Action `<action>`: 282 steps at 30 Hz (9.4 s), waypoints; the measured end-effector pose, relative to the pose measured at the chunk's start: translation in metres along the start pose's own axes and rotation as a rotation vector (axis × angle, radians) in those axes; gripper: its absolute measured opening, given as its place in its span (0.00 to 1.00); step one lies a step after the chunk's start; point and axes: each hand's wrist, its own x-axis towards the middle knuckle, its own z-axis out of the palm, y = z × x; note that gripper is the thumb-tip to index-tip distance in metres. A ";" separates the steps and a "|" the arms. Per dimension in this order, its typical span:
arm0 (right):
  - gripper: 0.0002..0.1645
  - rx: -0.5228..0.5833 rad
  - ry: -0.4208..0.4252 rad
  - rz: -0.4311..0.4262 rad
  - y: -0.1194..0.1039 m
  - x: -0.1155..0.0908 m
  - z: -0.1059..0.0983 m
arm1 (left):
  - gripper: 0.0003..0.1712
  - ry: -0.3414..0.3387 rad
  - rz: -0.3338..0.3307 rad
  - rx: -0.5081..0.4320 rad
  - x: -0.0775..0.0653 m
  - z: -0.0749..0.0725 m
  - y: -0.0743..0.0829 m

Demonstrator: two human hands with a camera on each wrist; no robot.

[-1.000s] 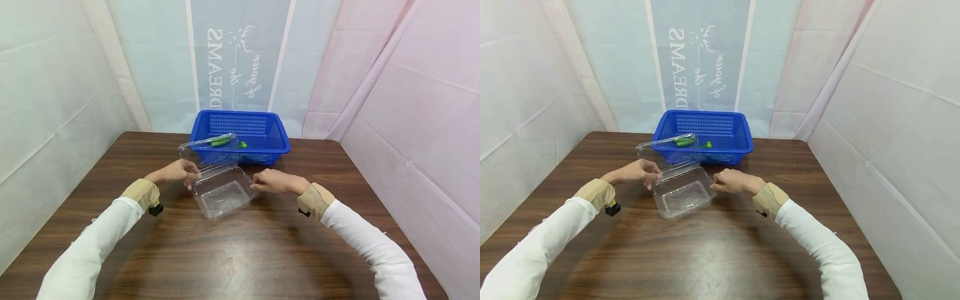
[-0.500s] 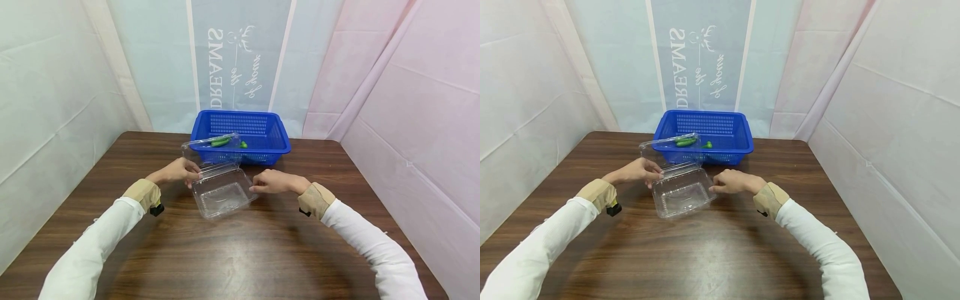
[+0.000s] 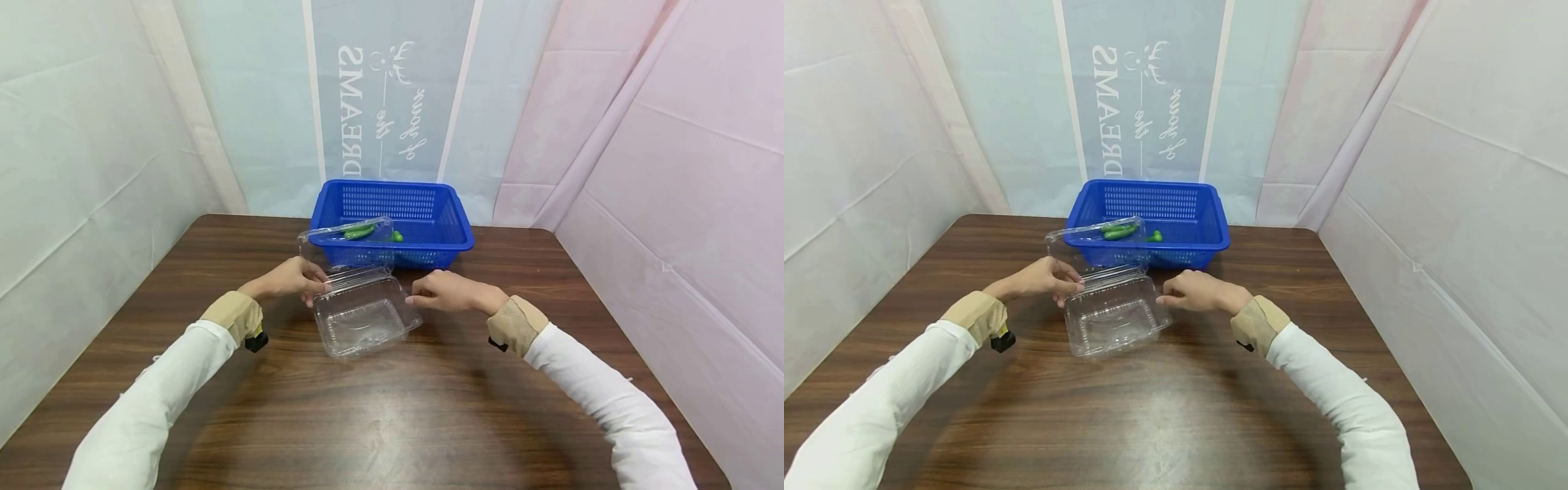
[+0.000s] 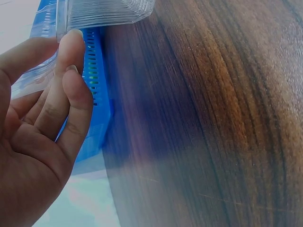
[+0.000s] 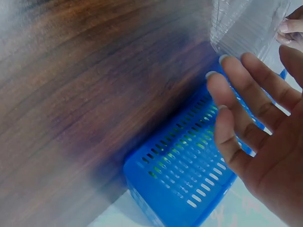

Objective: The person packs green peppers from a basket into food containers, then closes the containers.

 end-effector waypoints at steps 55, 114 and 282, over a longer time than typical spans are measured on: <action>0.11 0.091 0.140 0.341 0.079 0.087 -0.070 | 0.17 -0.017 -0.009 0.009 0.002 -0.002 0.001; 0.24 0.174 -0.141 0.427 0.098 0.101 -0.053 | 0.17 -0.016 -0.022 -0.005 0.004 0.001 0.002; 0.18 -0.301 -0.079 -0.240 -0.036 0.072 0.042 | 0.19 -0.017 -0.009 0.025 0.005 -0.002 0.004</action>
